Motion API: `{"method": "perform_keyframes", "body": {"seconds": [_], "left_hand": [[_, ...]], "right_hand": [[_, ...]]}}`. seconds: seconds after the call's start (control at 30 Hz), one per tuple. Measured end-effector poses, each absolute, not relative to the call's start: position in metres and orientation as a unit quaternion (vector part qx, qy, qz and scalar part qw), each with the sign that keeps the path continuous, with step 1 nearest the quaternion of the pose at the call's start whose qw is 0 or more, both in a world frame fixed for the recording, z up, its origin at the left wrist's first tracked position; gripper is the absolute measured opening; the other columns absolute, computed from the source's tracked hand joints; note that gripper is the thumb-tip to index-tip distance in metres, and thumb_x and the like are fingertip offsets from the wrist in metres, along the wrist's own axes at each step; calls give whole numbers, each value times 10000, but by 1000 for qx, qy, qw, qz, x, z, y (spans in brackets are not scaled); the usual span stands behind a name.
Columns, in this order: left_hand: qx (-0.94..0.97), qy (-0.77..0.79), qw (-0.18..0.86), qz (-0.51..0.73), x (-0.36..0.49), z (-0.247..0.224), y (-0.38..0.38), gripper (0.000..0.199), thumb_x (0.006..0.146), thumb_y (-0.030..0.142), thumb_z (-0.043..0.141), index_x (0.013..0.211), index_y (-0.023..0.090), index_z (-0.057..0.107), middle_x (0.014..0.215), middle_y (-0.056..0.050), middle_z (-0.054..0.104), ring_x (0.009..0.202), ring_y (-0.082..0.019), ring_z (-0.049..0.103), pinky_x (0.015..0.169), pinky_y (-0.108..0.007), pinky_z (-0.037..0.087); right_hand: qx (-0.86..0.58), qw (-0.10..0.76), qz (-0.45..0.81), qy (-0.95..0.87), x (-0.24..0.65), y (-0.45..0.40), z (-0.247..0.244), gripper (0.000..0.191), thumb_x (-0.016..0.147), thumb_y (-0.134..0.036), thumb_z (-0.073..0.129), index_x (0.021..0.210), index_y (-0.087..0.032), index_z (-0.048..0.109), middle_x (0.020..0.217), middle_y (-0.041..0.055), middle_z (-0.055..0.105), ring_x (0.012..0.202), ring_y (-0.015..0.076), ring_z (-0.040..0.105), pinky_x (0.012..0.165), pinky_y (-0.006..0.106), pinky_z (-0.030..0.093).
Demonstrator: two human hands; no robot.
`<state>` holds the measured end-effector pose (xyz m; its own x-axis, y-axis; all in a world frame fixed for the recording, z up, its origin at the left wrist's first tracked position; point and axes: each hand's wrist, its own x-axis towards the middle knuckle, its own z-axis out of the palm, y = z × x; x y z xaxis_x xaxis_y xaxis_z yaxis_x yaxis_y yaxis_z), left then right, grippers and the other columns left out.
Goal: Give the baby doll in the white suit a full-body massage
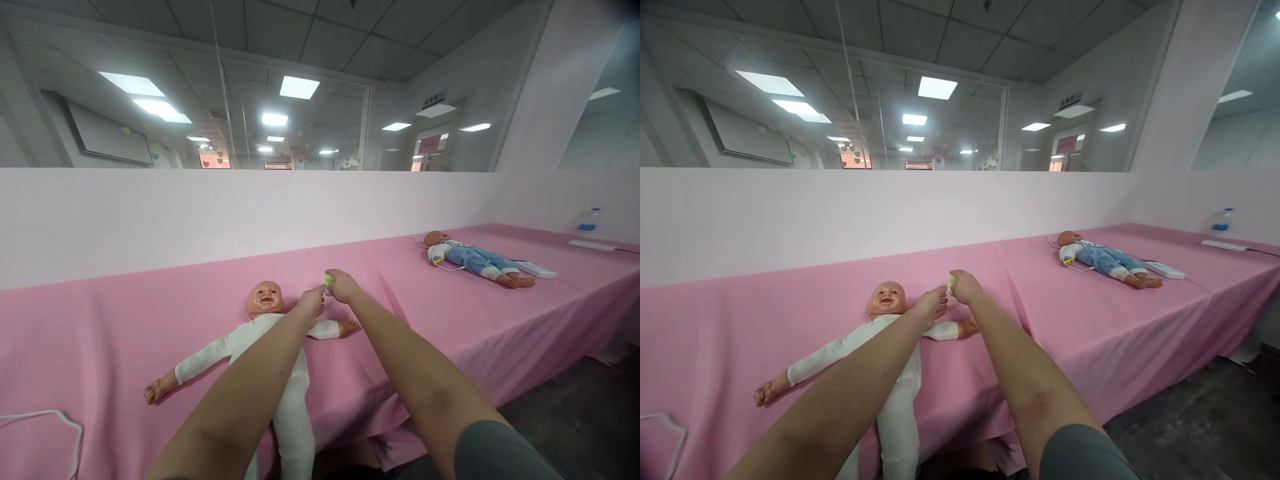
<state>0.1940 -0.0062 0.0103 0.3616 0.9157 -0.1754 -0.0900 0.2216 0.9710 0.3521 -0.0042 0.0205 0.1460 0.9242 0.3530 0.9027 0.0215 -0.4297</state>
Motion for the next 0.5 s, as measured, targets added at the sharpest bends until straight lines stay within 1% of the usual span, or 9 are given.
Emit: {"method": "perform_keyframes", "body": {"seconds": [0.07, 0.17, 0.3, 0.4, 0.5], "left_hand": [[456, 435, 675, 384, 190, 8, -6, 343, 894, 495, 706, 979, 172, 632, 1068, -145, 674, 1042, -256, 657, 984, -376, 523], [414, 428, 699, 396, 187, 10, -6, 350, 936, 500, 656, 1032, 164, 632, 1177, -166, 670, 1092, -248, 659, 1015, -351, 525], [368, 410, 725, 413, 184, 14, -5, 375, 960, 500, 621, 1095, 150, 628, 1256, -189, 665, 1172, -265, 656, 1062, -361, 513], [337, 400, 737, 428, 181, 15, -5, 397, 968, 503, 602, 1135, 144, 627, 1339, -199, 634, 1259, -274, 625, 1116, -368, 476], [314, 387, 748, 438, 178, 16, -6, 409, 960, 498, 614, 1143, 133, 635, 1394, -220, 605, 1321, -291, 592, 1136, -378, 459]], "right_hand": [[-704, 287, 15, -649, 353, -3, 20, 513, 917, -143, 597, 1428, -195, 604, 1408, 109, 630, 1284, 219, 598, 1096, 305, 430], [-716, 290, 1, -635, 350, -7, 20, 415, 951, -219, 593, 1363, -210, 640, 1279, 120, 673, 1158, 241, 648, 997, 332, 468], [-714, 287, -9, -638, 340, -19, 21, 400, 956, -302, 617, 1349, -229, 641, 1231, 106, 686, 1087, 230, 659, 930, 317, 481], [-706, 280, -19, -650, 330, -28, 21, 400, 966, -297, 596, 1355, -224, 647, 1280, 101, 686, 1125, 223, 657, 963, 312, 480], [-694, 275, -33, -664, 323, -35, 20, 421, 985, -271, 546, 1389, -194, 639, 1431, 98, 629, 1304, 229, 591, 1099, 323, 433]]}}
